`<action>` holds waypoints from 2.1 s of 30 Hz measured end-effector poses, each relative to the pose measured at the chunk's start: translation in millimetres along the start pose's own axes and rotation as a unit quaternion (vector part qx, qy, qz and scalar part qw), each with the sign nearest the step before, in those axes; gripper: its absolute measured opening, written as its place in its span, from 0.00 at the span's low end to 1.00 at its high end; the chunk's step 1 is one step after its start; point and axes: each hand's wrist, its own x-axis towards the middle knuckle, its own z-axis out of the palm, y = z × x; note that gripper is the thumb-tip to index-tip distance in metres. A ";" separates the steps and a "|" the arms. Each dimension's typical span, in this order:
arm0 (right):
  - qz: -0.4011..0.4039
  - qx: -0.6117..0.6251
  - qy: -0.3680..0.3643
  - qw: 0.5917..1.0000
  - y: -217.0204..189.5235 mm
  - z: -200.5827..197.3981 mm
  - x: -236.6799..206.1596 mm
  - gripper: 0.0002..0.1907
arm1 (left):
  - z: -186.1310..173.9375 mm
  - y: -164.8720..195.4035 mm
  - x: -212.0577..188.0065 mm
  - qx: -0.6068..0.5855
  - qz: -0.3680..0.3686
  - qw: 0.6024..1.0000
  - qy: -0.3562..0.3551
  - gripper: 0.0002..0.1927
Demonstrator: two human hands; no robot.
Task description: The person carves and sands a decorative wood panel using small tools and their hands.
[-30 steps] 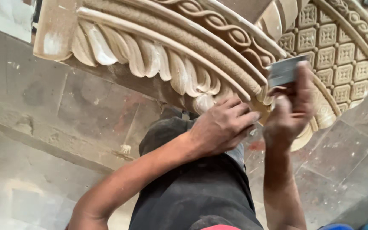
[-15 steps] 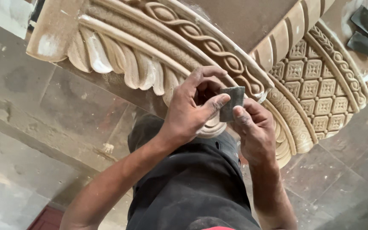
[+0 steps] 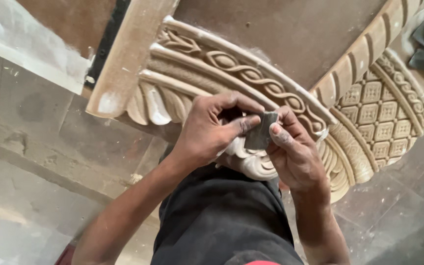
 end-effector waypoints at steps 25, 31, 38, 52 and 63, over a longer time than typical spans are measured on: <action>-0.257 -0.254 0.104 0.927 33.9 66.7 23.0 0.10 | -74.9 13.4 3.7 -0.156 -0.086 0.976 -0.124 0.16; -0.296 -0.233 0.224 0.899 44.4 66.6 27.9 0.06 | -77.5 13.6 6.1 -0.170 -0.100 0.974 -0.109 0.14; -0.321 -0.230 0.220 0.892 50.3 68.4 35.7 0.09 | -79.9 12.3 7.6 -0.176 -0.065 0.973 -0.138 0.12; -0.253 -0.538 0.168 0.787 42.1 85.2 32.5 0.17 | -83.5 18.1 1.4 -0.126 -0.072 0.979 -0.143 0.12; -0.265 -0.582 0.165 0.751 42.8 100.7 12.2 0.16 | -67.0 22.7 -23.1 -0.054 0.010 0.998 -0.033 0.16</action>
